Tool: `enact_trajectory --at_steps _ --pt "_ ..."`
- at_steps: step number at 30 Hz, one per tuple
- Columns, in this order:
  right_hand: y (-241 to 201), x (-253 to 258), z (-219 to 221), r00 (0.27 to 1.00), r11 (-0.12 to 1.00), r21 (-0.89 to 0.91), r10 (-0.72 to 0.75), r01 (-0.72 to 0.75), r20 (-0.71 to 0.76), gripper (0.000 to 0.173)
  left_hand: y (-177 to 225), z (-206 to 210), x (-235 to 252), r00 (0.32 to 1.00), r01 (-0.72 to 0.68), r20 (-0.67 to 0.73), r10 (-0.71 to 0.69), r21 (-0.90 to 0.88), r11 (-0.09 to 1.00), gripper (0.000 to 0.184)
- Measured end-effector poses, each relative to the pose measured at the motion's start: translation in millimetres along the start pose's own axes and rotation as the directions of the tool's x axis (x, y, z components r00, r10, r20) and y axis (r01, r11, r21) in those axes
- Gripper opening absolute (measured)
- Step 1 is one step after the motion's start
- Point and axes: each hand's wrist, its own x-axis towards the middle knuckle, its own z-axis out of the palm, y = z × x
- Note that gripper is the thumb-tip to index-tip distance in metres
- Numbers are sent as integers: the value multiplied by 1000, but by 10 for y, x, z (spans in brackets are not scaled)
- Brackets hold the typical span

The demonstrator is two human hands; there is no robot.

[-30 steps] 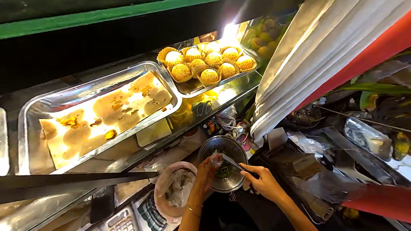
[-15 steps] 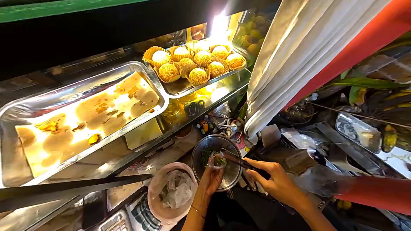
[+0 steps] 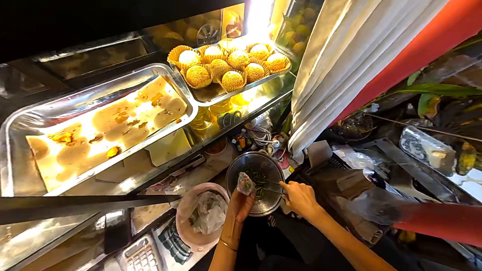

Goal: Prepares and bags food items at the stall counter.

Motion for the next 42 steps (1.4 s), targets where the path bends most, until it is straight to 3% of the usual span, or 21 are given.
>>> enact_trajectory --at_steps 4,7,11,14,16,18,23,27,29,34,38,40,42 --pt "-103 244 106 999 997 -72 -32 31 -17 37 15 3 -50 999 -40 -15 41 53 998 18" --pt "-51 229 74 999 998 -48 -44 43 -18 34 42 -41 -49 997 -66 -21 72 186 980 20" --pt "313 54 0 996 952 295 -63 78 -62 38 69 -195 -1 991 -119 -20 134 350 929 25" --pt "549 -169 -39 970 791 564 -159 237 -185 38 39 -255 28 989 -125 -23 145 391 912 26" --pt "587 -358 -89 950 713 631 -179 306 -257 39 -8 -275 50 992 -112 -15 128 393 913 25" --pt "553 -499 -112 938 745 586 -156 318 -310 39 -60 -234 56 995 -87 -13 101 393 915 25" --pt "212 -714 -124 914 946 217 -145 240 -378 36 -156 -107 74 999 -45 -2 51 443 895 22" --pt "10 -716 -52 853 974 -29 -209 223 -479 36 -145 -148 99 999 -39 20 33 437 899 21" --pt "-47 -730 -77 864 972 -74 -234 225 -446 36 -134 -165 96 999 -38 -3 43 418 908 20" --pt "46 -596 -221 923 962 143 -171 232 -345 47 89 -169 63 961 -147 -162 225 392 908 21" --pt "-183 189 63 980 977 163 -112 139 -164 62 273 -139 -44 941 -205 -157 300 442 873 23" --pt "-274 530 263 961 959 166 -194 228 -198 69 321 -68 -131 949 -220 -107 297 448 866 23" --pt "-344 529 259 915 894 277 -268 353 -303 61 354 7 -243 953 -246 -50 299 450 859 25"
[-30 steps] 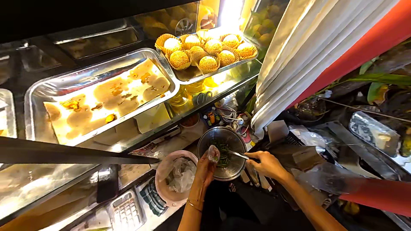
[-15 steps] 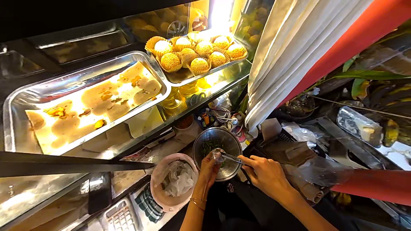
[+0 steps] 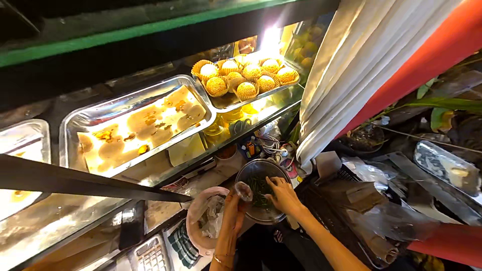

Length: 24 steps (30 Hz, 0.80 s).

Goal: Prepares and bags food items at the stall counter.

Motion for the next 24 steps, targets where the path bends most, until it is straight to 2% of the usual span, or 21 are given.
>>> enact_trajectory --at_steps 2,4,6,8,9,11,12,13,14,15,16,17,18,19,20,21,23,24 --pt "-249 -171 -148 992 931 356 -43 82 -115 47 38 69 -99 997 -63 48 60 75 995 31" --pt "-484 -403 -301 992 747 657 -41 107 -116 41 -22 182 -180 980 -185 118 161 235 954 31" --pt "-518 -582 -430 984 556 816 -27 160 -174 25 -46 305 -231 939 -315 246 241 327 891 26" --pt "-437 -800 -715 981 255 948 -13 190 -193 16 58 464 -289 886 -395 380 265 321 861 24" --pt "-376 -946 -864 978 144 968 3 204 -206 14 125 566 -347 870 -409 419 261 317 856 22" --pt "-218 -1245 -1092 934 9 942 130 335 -333 8 247 764 -460 841 -456 458 290 309 835 19" --pt "-120 -1378 -1208 875 -14 900 245 435 -419 12 293 826 -481 834 -477 452 316 306 824 18" --pt "-34 -1495 -1320 791 42 848 340 528 -510 17 323 876 -484 829 -500 442 343 312 808 17" --pt "25 -1583 -1387 712 186 794 360 578 -603 25 323 947 -482 814 -534 448 370 325 780 17" --pt "38 -1649 -1388 677 399 720 272 568 -684 40 283 1054 -502 782 -578 491 384 339 742 17" --pt "-18 -1683 -1337 686 600 611 138 516 -715 57 204 1193 -562 741 -619 552 382 340 708 17" --pt "-118 -1695 -1258 715 693 540 49 478 -697 63 114 1330 -650 699 -646 614 367 320 693 18" --pt "-170 -1693 -1202 711 693 519 12 501 -703 50 45 1444 -743 665 -655 660 349 291 697 18" --pt "-127 -1721 -1234 661 647 514 20 564 -750 31 23 1537 -825 650 -649 682 335 269 711 17" --pt "-5 -1808 -1367 589 560 519 66 646 -805 16 46 1619 -880 649 -631 689 323 249 735 15" --pt "121 -1945 -1537 530 458 536 154 710 -834 7 88 1664 -915 655 -617 689 309 252 745 14" --pt "259 -2218 -1760 447 302 558 365 773 -817 7 149 1632 -952 672 -622 673 310 285 729 14" --pt "298 -2304 -1803 430 296 561 405 773 -807 8 155 1608 -954 676 -630 664 321 293 719 14"
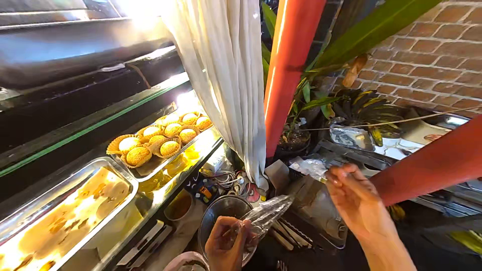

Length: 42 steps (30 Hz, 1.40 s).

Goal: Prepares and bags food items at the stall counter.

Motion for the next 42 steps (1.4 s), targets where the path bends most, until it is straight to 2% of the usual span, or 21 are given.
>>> enact_trajectory --at_steps 1,3,5,7,9,10,12,14,16,18,20,23,25,26,29,31,33,35,36,39,42 --pt "-14 -33 -30 999 996 -92 8 -3 48 21 -12 6 -13 1000 -11 3 11 5 1000 15" --pt "119 -199 83 944 959 -284 81 14 320 48 -8 101 -53 998 -34 60 34 4 999 15" --pt "209 -331 243 901 979 -200 117 -34 417 25 43 157 -119 993 -54 106 52 12 998 15" --pt "57 -187 83 946 997 0 72 -76 316 9 99 77 -130 994 -82 80 79 35 996 15" --pt "-234 9 -195 985 978 205 -3 -32 170 10 105 -145 -185 995 -99 9 98 110 989 14" --pt "-340 68 -238 993 982 188 -48 27 108 12 99 -241 -216 995 -94 -24 98 128 987 14" --pt "-298 7 -89 978 993 -100 -49 70 202 34 123 -249 -263 995 -88 -37 93 115 989 16" --pt "-17 -247 210 870 961 -274 99 44 483 59 157 -106 -331 996 -78 -24 80 71 994 17" --pt "163 -368 409 828 974 -227 124 3 547 39 111 -79 -349 998 -52 -42 53 16 999 16" --pt "118 -268 458 866 981 -191 75 24 494 16 -5 -202 -371 996 26 -82 -31 -54 998 9" --pt "102 -207 520 854 980 -199 86 21 513 12 -192 -362 -447 979 145 -127 -162 -132 981 10" --pt "240 -215 634 780 954 -300 177 14 600 40 -388 -488 -470 941 242 -178 -288 -240 940 13" --pt "302 -208 656 723 887 -457 277 61 633 71 -396 -486 -474 950 216 -175 -257 -226 950 11" --pt "342 -211 659 696 859 -501 293 110 656 75 -377 -458 -480 956 199 -169 -238 -219 955 10" --pt "449 -251 711 749 944 -305 112 124 653 25 -341 -375 -466 961 204 -139 -239 -226 952 11" --pt "365 -230 747 792 967 -214 23 137 610 14 -397 -420 -435 955 208 -176 -238 -175 962 25" --pt "331 -205 747 799 920 -337 48 198 600 14 -465 -512 -400 985 88 -163 -65 136 987 61" --pt "389 -232 775 778 828 -511 159 230 608 15 -335 -400 -311 992 -72 -54 110 464 883 98" --pt "399 -244 809 763 805 -547 199 230 615 15 -245 -253 -259 986 -137 -6 166 538 832 100" --pt "386 -273 882 781 828 -512 158 229 604 15 -222 131 -228 958 -226 -17 288 576 786 37" --pt "337 -209 771 861 910 -355 -3 213 509 13 -292 152 -231 954 -247 -16 301 528 813 15"
